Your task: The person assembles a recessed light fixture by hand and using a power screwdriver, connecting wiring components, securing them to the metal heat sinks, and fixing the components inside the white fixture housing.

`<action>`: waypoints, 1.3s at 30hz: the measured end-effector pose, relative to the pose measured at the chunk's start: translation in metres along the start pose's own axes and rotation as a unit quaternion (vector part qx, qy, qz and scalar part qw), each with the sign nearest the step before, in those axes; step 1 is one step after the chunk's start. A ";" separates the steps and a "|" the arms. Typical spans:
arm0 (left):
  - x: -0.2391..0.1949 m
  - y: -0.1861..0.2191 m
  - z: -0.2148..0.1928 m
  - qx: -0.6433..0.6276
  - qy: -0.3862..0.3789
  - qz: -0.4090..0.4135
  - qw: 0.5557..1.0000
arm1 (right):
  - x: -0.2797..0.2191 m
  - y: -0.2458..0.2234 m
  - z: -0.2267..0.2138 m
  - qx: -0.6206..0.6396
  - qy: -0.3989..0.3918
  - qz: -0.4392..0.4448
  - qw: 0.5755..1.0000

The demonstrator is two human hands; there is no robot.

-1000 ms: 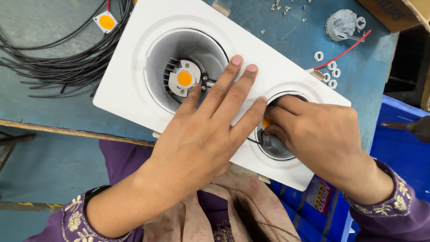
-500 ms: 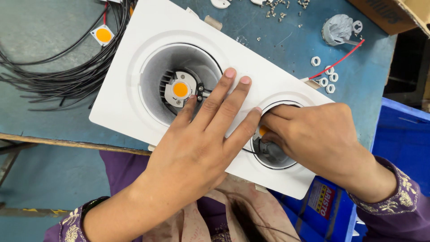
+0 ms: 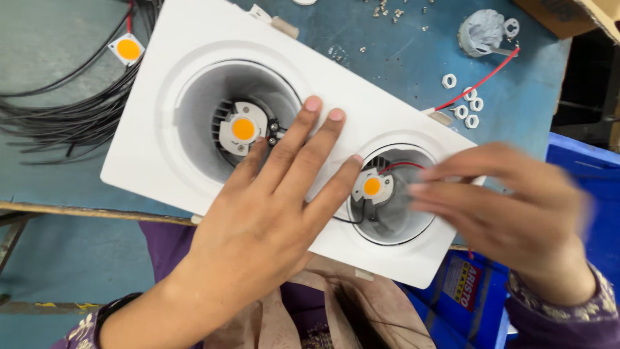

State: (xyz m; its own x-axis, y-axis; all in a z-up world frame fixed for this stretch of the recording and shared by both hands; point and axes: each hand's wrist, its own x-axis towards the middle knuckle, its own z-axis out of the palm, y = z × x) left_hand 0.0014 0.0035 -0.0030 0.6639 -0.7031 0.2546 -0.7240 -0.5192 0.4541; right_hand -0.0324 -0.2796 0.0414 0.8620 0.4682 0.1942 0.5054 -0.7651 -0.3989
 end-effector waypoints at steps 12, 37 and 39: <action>-0.003 0.012 -0.002 0.168 0.006 0.108 0.980 | -0.037 -0.021 0.020 -0.071 -0.076 -0.021 0.994; 0.029 0.011 0.007 0.163 -0.108 0.217 0.956 | -0.029 -0.025 0.027 -0.130 -0.163 -0.043 0.977; 0.030 0.009 0.007 0.156 -0.109 0.211 0.959 | -0.031 -0.025 0.028 -0.159 -0.170 -0.047 0.971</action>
State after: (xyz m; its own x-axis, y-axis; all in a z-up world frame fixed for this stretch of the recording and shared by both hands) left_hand 0.0130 -0.0254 0.0029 0.2684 -0.9500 0.1593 -0.9631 -0.2613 0.0643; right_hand -0.0723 -0.2629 0.0206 0.7761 0.6206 -0.1114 0.6147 -0.7841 -0.0857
